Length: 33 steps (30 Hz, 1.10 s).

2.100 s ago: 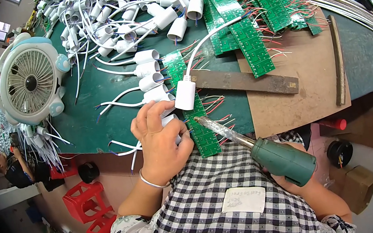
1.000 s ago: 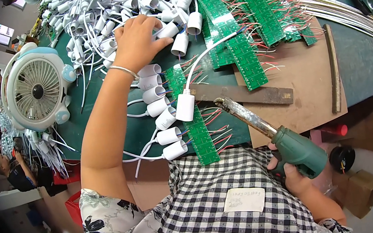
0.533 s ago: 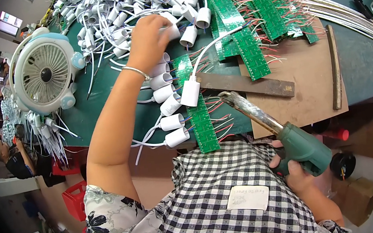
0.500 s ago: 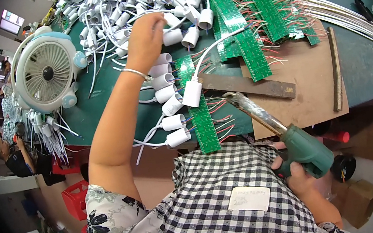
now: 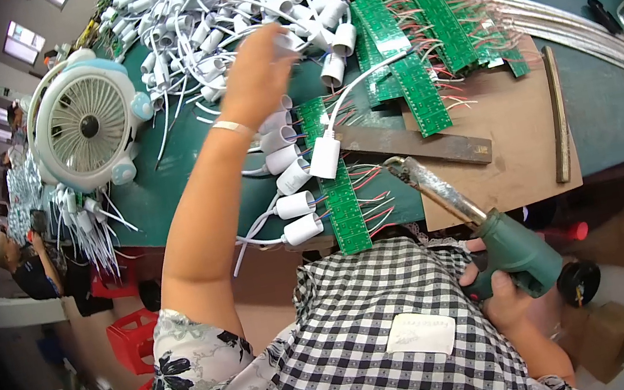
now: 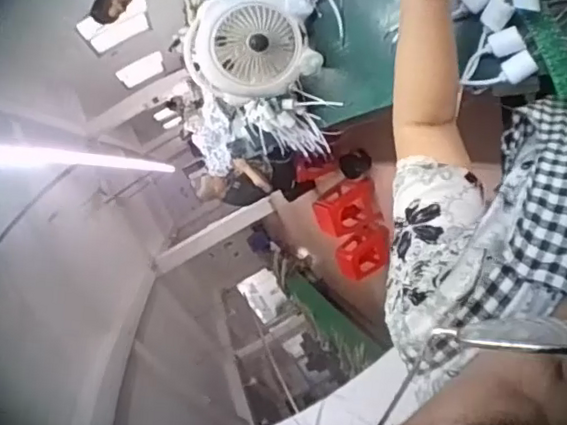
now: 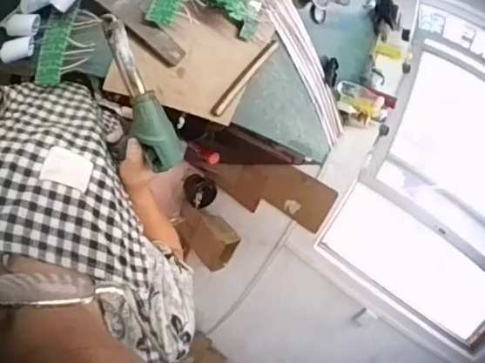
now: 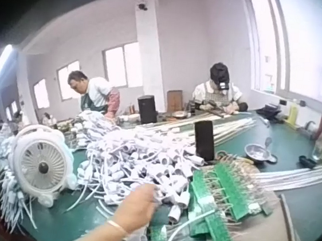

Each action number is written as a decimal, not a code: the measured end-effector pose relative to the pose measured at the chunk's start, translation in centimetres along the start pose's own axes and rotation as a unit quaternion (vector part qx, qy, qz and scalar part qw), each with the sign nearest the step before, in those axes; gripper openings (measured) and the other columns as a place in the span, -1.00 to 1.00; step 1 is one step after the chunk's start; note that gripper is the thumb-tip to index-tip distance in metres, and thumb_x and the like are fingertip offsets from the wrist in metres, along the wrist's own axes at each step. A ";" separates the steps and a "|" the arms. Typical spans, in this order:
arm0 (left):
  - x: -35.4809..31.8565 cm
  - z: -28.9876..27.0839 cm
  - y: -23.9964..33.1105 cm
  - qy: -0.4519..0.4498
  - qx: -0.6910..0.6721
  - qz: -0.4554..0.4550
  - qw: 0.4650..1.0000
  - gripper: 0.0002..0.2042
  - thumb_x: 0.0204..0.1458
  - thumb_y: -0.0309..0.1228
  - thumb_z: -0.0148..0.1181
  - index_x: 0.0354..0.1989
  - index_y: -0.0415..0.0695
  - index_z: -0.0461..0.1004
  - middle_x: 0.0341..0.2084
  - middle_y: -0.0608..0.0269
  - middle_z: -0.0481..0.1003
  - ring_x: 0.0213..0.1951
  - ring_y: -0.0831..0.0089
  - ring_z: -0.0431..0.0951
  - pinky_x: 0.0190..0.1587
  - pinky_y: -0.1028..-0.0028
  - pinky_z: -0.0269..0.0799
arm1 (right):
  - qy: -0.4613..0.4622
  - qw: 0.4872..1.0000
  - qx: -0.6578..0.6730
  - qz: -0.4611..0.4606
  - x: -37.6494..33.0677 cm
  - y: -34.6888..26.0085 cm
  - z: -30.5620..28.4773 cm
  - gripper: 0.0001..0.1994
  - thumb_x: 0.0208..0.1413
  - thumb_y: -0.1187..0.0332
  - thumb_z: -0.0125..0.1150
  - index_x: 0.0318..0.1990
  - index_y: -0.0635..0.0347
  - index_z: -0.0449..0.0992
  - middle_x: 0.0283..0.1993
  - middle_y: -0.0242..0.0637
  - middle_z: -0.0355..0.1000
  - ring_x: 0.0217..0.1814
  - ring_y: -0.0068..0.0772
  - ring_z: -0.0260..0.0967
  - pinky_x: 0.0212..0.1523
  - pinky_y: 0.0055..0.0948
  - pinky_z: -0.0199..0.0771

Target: The person solders electrical wires onto printed circuit boards using a soldering iron.

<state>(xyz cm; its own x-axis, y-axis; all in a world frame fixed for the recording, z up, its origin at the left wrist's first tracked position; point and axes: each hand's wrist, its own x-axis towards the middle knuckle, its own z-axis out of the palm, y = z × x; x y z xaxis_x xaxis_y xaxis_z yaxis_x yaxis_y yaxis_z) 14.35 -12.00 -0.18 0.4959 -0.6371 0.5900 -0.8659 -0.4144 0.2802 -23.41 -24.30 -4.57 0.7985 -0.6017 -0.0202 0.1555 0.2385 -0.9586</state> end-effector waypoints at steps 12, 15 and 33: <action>-16.5 -11.5 11.2 -0.445 -0.162 -0.190 0.860 -0.69 -0.01 -0.29 0.19 -0.11 -0.11 0.42 -0.30 0.13 0.50 -0.31 0.17 0.53 -0.32 0.30 0.45 | -0.041 0.997 0.009 0.062 1.8 0.5 0.9 -0.42 0.09 0.13 0.12 0.14 0.38 0.17 -0.07 0.01 0.34 -0.47 -0.33 0.38 -0.49 -0.46 0.43; -18.6 -9.3 11.7 -0.321 -0.058 -0.208 0.922 -0.67 -0.05 -0.32 0.22 -0.09 -0.12 0.42 -0.40 0.15 0.48 -0.38 0.17 0.51 -0.38 0.31 0.43 | -0.036 0.998 0.000 0.049 1.7 0.3 0.7 -0.43 0.10 0.12 0.09 0.13 0.38 0.18 -0.07 0.01 0.34 -0.46 -0.34 0.38 -0.49 -0.47 0.43; -15.1 -6.8 11.8 -0.170 -0.118 -0.153 0.966 -0.80 -0.10 -0.51 0.17 -0.27 -0.21 0.39 -0.40 0.07 0.45 -0.39 0.14 0.47 -0.32 0.33 0.37 | -0.099 0.986 -0.098 0.092 -0.5 -1.6 -2.7 -0.42 0.05 -0.03 0.14 0.00 0.36 0.35 -0.37 -0.22 0.45 -0.41 -0.42 0.39 -0.31 -0.49 0.37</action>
<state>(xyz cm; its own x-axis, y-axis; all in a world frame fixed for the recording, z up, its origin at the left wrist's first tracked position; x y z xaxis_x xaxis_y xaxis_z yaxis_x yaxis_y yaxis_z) -3.79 -2.82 -0.69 0.6897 -0.7012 0.1810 -0.6460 -0.4829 0.5912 -25.65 -26.39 -3.83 0.9034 -0.3974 -0.1613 -0.1024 0.1653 -0.9809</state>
